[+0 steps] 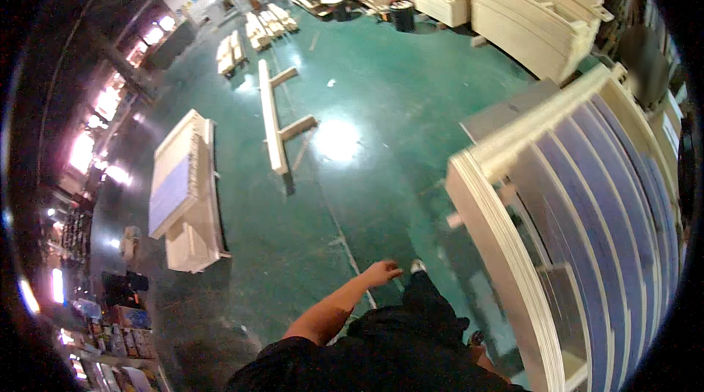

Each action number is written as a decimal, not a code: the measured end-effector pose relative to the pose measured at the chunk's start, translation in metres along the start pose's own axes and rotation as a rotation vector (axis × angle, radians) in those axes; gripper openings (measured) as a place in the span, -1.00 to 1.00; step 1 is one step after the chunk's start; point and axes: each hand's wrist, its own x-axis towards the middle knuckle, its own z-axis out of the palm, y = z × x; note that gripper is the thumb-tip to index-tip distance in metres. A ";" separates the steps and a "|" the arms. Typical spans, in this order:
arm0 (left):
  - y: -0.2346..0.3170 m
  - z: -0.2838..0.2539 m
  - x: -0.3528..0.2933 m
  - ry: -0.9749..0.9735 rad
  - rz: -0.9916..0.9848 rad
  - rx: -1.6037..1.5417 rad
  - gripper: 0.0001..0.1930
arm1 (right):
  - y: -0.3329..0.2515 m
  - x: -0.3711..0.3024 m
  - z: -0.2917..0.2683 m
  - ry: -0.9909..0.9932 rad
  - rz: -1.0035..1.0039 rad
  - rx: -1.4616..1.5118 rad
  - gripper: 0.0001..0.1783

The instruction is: The person assembles a large wooden frame structure using a pneumatic nail gun. They pick up wooden planks, align them with the frame, and secure them with nails. The person moves around the workshop to retrieve materials and tools, occasionally adjusting the nail gun.

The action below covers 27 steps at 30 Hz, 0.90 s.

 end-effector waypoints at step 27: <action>0.090 -0.516 0.653 -0.102 -0.205 0.119 -0.79 | -0.393 0.042 0.283 0.499 0.306 0.936 -0.69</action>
